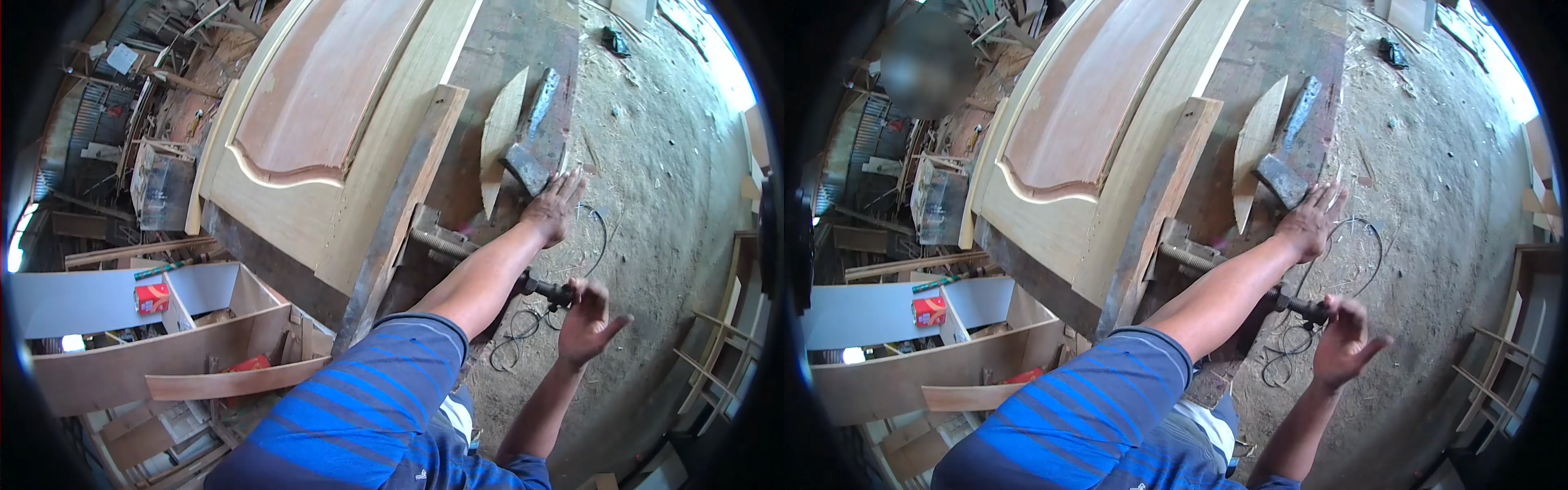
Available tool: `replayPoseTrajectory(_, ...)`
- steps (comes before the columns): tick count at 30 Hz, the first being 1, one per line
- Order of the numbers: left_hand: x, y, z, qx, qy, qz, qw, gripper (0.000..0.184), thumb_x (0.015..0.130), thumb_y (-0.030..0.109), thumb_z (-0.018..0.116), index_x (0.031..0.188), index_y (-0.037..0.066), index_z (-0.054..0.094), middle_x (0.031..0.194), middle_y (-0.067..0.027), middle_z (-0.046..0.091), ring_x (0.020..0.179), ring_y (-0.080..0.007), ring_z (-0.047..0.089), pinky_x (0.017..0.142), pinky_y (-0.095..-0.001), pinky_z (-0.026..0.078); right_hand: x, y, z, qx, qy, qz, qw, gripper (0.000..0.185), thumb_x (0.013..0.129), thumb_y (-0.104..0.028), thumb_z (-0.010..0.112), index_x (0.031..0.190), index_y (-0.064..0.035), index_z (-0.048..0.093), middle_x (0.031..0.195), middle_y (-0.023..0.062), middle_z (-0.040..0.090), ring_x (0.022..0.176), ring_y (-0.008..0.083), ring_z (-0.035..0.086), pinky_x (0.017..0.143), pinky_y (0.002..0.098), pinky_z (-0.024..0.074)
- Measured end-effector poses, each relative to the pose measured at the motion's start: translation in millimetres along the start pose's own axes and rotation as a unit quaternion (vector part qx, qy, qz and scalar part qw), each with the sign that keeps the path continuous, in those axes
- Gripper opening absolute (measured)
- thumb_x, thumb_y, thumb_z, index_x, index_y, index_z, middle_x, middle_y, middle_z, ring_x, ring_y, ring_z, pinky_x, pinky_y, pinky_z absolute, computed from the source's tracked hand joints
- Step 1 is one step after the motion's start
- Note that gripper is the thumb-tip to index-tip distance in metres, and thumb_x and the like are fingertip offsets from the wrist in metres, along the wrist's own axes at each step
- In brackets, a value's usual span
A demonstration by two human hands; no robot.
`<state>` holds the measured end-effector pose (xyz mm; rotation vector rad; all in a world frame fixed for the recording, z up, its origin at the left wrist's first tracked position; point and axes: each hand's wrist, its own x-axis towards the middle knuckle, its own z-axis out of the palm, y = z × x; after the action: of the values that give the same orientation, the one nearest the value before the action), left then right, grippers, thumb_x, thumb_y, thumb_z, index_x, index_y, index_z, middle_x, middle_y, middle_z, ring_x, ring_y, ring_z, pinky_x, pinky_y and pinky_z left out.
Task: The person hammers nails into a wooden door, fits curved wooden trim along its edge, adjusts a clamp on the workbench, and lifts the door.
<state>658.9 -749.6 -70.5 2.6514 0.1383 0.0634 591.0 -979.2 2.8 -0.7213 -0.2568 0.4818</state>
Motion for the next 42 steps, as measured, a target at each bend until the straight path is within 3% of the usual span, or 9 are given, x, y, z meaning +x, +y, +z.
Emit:
replayPoseTrajectory(5, -1.8, -2.9, 11.1, -0.017, 0.046, 0.014, 0.999, 0.085, 0.097, 0.013, 0.053, 0.175, 0.002, 0.021, 0.177, -0.0308, 0.027, 0.162, -0.0477, 0.032, 0.137, -0.0538, 0.021, -38.0, -58.1, 0.3, -0.164, -0.167, 0.228, 0.945, 0.106, 0.111, -0.08, 0.018, 0.099, 0.0046, 0.081, 0.074, 0.0161, 0.076, 0.063, 0.0235, 0.07, 0.067, 0.0336, 0.0568)
replayPoseTrajectory(8, -1.7, -2.3, 8.3, -0.022, 0.049, 0.019, 0.998, 0.084, 0.097, 0.013, 0.054, 0.175, 0.004, 0.023, 0.176, -0.0308, 0.03, 0.161, -0.0477, 0.034, 0.137, -0.0542, 0.021, -48.4, -12.8, -26.1, -0.348, 0.079, 0.459, 0.814, 0.114, 0.105, -0.088, 0.019, 0.126, 0.0086, 0.076, 0.091, 0.0189, 0.08, 0.081, 0.0269, 0.076, 0.079, 0.0375, 0.0593)
replayPoseTrajectory(13, -3.9, -0.4, 2.7, -0.018, 0.04, 0.013, 0.999, 0.085, 0.093, 0.009, 0.053, 0.174, 0.002, 0.026, 0.176, -0.0289, 0.031, 0.161, -0.0454, 0.035, 0.137, -0.0541, 0.023, 32.8, 30.3, -34.3, -0.111, 0.168, 0.273, 0.941, 0.108, 0.108, -0.085, 0.023, 0.142, 0.0091, 0.065, 0.118, 0.0179, 0.08, 0.112, 0.0294, 0.073, 0.107, 0.0445, 0.0531)
replayPoseTrajectory(19, -3.2, -2.9, 5.1, -0.022, 0.041, 0.018, 0.999, 0.083, 0.092, 0.006, 0.049, 0.172, 0.001, 0.029, 0.176, -0.0284, 0.031, 0.161, -0.0451, 0.035, 0.137, -0.0533, 0.023, 22.9, -22.1, 17.0, -0.073, -0.071, 0.045, 0.994, 0.103, 0.112, -0.076, 0.018, 0.091, 0.0045, 0.079, 0.086, 0.0226, 0.078, 0.083, 0.0346, 0.075, 0.094, 0.0474, 0.0557)
replayPoseTrajectory(22, -3.5, -2.0, 3.7, -0.029, 0.034, 0.017, 0.999, 0.083, 0.092, 0.006, 0.049, 0.172, 0.001, 0.029, 0.176, -0.0289, 0.031, 0.161, -0.046, 0.036, 0.138, -0.053, 0.022, -31.9, -44.5, -17.7, -0.135, -0.141, 0.195, 0.961, 0.113, 0.109, -0.081, 0.015, 0.087, 0.0089, 0.08, 0.072, 0.0235, 0.075, 0.064, 0.0329, 0.074, 0.074, 0.0465, 0.0624)
replayPoseTrajectory(25, -0.3, -4.1, 5.4, -0.032, 0.037, 0.018, 0.999, 0.083, 0.091, 0.006, 0.05, 0.171, 0.0, 0.03, 0.175, -0.0298, 0.034, 0.161, -0.046, 0.036, 0.138, -0.0531, 0.022, -49.1, -25.0, -34.8, -0.262, 0.02, 0.475, 0.84, 0.108, 0.11, -0.08, 0.019, 0.118, 0.0101, 0.077, 0.087, 0.0245, 0.079, 0.071, 0.0334, 0.078, 0.073, 0.0461, 0.0658)
replayPoseTrajectory(31, -1.7, -5.6, 6.3, -0.04, 0.038, 0.024, 0.998, 0.082, 0.09, 0.006, 0.05, 0.17, 0.002, 0.034, 0.174, -0.0307, 0.035, 0.161, -0.0464, 0.036, 0.138, -0.0539, 0.021, 36.8, 10.2, -7.6, -0.112, 0.114, 0.191, 0.969, 0.104, 0.109, -0.082, 0.023, 0.141, 0.0075, 0.066, 0.111, 0.0195, 0.08, 0.11, 0.0295, 0.074, 0.108, 0.0442, 0.0523)
replayPoseTrajectory(37, -2.4, -2.0, -0.4, 0.013, -0.006, 0.014, 1.0, 0.081, 0.095, 0.008, 0.049, 0.173, 0.003, 0.029, 0.177, -0.0303, 0.029, 0.163, -0.0429, 0.033, 0.139, -0.0508, 0.017, -11.0, -21.5, -6.3, -0.02, -0.093, 0.012, 0.995, 0.106, 0.113, -0.075, 0.015, 0.08, 0.0042, 0.077, 0.084, 0.0206, 0.079, 0.082, 0.0347, 0.075, 0.104, 0.0454, 0.0529)
replayPoseTrajectory(42, -2.2, -1.0, -1.7, 0.006, -0.005, 0.01, 1.0, 0.08, 0.096, 0.008, 0.05, 0.173, 0.003, 0.03, 0.177, -0.03, 0.029, 0.163, -0.0423, 0.034, 0.139, -0.0506, 0.017, -45.9, -9.7, -15.4, -0.315, 0.106, 0.398, 0.855, 0.092, 0.116, -0.069, 0.028, 0.119, 0.0079, 0.079, 0.09, 0.0197, 0.081, 0.084, 0.0278, 0.078, 0.083, 0.0432, 0.0609)
